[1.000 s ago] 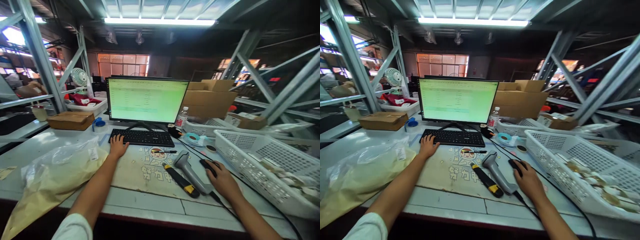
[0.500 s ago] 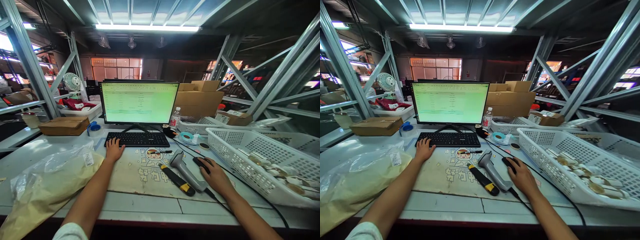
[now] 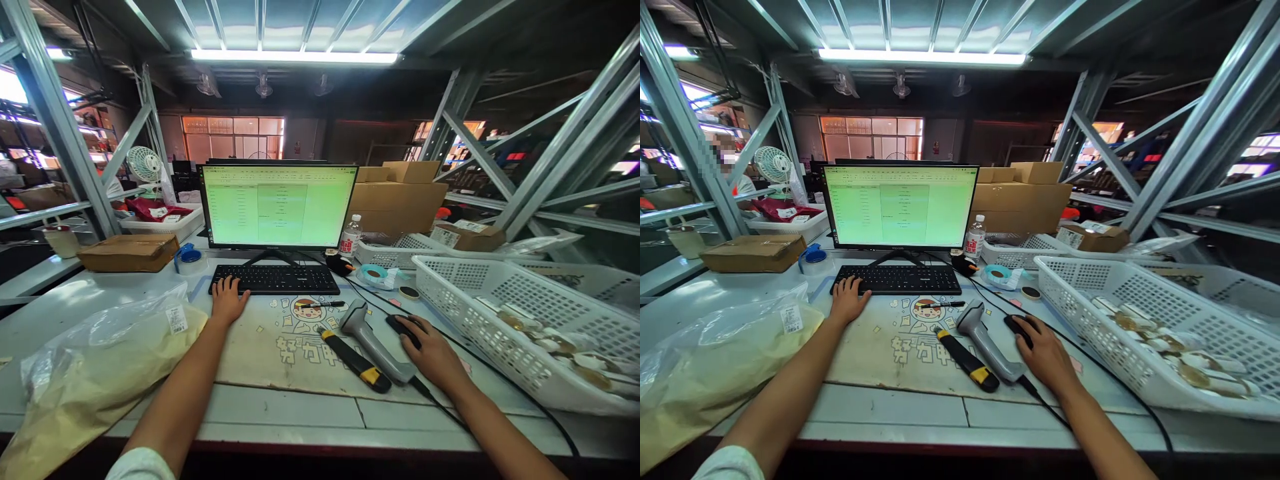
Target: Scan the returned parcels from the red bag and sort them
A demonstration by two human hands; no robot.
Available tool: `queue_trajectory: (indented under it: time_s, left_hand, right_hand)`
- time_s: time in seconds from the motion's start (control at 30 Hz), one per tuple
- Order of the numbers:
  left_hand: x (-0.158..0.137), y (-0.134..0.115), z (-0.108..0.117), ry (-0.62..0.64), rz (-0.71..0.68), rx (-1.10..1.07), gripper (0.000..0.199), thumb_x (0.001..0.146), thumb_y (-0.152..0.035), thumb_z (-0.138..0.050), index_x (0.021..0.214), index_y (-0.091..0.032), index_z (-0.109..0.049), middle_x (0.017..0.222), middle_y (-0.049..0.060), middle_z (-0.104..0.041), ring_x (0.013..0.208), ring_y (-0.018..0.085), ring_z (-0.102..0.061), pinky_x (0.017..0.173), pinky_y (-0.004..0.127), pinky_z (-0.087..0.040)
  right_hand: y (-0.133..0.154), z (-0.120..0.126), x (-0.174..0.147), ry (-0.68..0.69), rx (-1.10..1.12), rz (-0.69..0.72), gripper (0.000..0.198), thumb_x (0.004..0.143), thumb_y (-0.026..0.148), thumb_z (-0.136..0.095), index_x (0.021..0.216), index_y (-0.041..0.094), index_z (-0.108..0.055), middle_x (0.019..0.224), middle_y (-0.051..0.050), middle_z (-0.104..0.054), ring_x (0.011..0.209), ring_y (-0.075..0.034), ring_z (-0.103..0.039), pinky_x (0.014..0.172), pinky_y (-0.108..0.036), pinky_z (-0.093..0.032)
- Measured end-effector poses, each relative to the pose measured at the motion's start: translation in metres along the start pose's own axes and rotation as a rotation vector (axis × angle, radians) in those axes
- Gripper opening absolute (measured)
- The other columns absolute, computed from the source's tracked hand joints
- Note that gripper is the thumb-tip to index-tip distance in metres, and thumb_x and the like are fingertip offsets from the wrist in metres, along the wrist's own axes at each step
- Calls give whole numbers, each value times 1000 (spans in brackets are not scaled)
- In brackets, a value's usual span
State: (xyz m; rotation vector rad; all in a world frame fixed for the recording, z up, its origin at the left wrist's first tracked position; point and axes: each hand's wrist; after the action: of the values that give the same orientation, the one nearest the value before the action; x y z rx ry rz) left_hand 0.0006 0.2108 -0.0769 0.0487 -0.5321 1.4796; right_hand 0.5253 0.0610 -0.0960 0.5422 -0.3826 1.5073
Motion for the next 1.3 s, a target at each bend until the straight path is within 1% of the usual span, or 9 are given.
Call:
queue_trajectory:
  time_s: [0.17,0.37,0.7,0.97,1.3]
  left_hand:
    - [-1,-1,1,1,-1,13,61,101,-53,-44,149,-16,-53,162,14,-42,151,39,-32,128,56,-18]
    - [0,0,1,0,-1,12,61,101,-53,-43,149,-17,-53,162,14,-42,151,39,-32,128,57,-18]
    - [0,1,-3,-17,-10,14,61,101,-53,-44,149,-17,-53,162,14,-43,151,39,-32,128,57,-18]
    - [0,0,-1,4,-3,-1,61,100,-54,-44,148,-17,-53,163,15,-41,152,40,-30,128,58,-18]
    - [-1,-1,2,9,-3,7,61,101,-53,-44,149,-17,-53,163,14,-41,152,39,-30,128,57,-17]
  right_hand:
    - [0,-1,0,-30,-18,-1,51,101,42,-39,138,22,-67,139,-15,-60,119,-31,-64,104,-50,-55]
    - [-2,-3,0,-23,-18,6,54,103,45,-36,140,18,-66,138,-16,-59,118,-33,-63,105,-52,-54]
    - [-3,-4,0,-8,-30,-11,55,102,45,-36,141,19,-64,139,-16,-58,121,-32,-62,107,-51,-52]
    - [-5,-5,-2,-7,-48,-36,50,101,44,-40,140,26,-65,141,-12,-58,119,-31,-63,103,-49,-54]
    - [-8,-8,-1,-13,-17,-39,52,102,46,-37,141,23,-64,140,-14,-58,122,-32,-62,107,-49,-52]
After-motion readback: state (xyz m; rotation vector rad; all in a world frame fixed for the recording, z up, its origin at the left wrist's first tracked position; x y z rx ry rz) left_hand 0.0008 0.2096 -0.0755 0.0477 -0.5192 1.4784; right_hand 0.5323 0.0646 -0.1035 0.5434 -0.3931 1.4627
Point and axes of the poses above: each hand's wrist, its own x-axis towards the middle knuckle, its own z-axis out of the back of the hand, y = z × x
